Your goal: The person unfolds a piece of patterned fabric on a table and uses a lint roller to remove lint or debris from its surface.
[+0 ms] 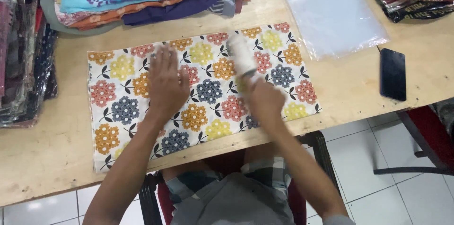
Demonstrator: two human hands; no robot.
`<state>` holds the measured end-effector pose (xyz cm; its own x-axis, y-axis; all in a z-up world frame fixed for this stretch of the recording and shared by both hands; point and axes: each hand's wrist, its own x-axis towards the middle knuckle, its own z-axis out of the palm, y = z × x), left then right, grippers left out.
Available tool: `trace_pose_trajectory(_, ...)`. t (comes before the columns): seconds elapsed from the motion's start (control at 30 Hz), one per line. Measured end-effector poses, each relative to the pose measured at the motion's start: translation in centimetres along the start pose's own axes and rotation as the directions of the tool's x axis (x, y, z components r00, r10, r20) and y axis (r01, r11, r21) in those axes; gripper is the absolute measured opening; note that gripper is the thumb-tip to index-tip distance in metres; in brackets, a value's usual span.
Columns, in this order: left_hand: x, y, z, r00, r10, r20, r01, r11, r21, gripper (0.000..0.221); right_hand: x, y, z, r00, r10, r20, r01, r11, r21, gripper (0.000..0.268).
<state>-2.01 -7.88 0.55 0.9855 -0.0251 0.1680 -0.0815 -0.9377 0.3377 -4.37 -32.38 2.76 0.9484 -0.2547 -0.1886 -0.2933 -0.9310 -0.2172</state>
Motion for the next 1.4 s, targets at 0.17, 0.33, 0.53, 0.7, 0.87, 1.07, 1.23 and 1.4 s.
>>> trace_pose_trajectory(0.17, -0.7, 0.8, 1.0, 0.945, 0.170, 0.281, -0.162, 0.985, -0.051, 0.069, -6.9, -3.4, 0.7, 0.936, -0.232, 0.264, 0.236, 0.972, 0.018, 0.064)
trace_pose_trajectory(0.33, -0.7, 1.0, 0.5, 0.931, 0.166, 0.325, -0.198, 0.978, 0.067, 0.071, -5.5, -1.6, 1.0, 0.953, -0.229, 0.199, 0.249, 0.965, -0.082, 0.065)
trace_pose_trajectory(0.53, -0.7, 1.1, 0.6, 0.931, 0.158, 0.330, -0.194, 0.978, 0.079, 0.072, -2.0, 1.4, -0.8, 0.977, -0.095, 0.189, 0.117, 0.987, -0.108, 0.061)
trace_pose_trajectory(0.7, -0.7, 0.9, 0.7, 0.932, 0.174, 0.317, -0.203, 0.977, 0.059, 0.072, 1.3, 6.2, -2.1, 0.994, 0.058, 0.095, -0.045, 0.990, -0.136, 0.064)
trace_pose_trajectory(0.87, -0.8, 0.9, 0.8, 0.930, 0.175, 0.322, -0.196, 0.980, 0.032, 0.072, 4.4, 12.3, -1.7, 0.983, 0.134, -0.125, -0.156, 0.969, -0.191, 0.069)
trace_pose_trajectory(1.07, -0.8, 0.7, 1.0, 0.946, 0.230, 0.228, -0.230, 0.973, -0.029, 0.071, -0.5, 7.4, -3.2, 0.991, 0.130, -0.039, -0.132, 0.990, -0.047, 0.061)
trace_pose_trajectory(1.23, -1.3, 3.1, -1.5, 0.890, 0.352, 0.289, -0.321, 0.935, -0.150, 0.093, -7.1, 1.6, -1.3, 0.978, -0.024, 0.206, 0.029, 0.999, -0.018, 0.060)
trace_pose_trajectory(1.4, -2.1, 3.9, -1.2, 0.770, 0.413, 0.486, -0.477, 0.879, 0.010, 0.119, -7.5, 2.0, -0.6, 0.966, -0.145, 0.213, 0.156, 0.987, -0.033, 0.059)
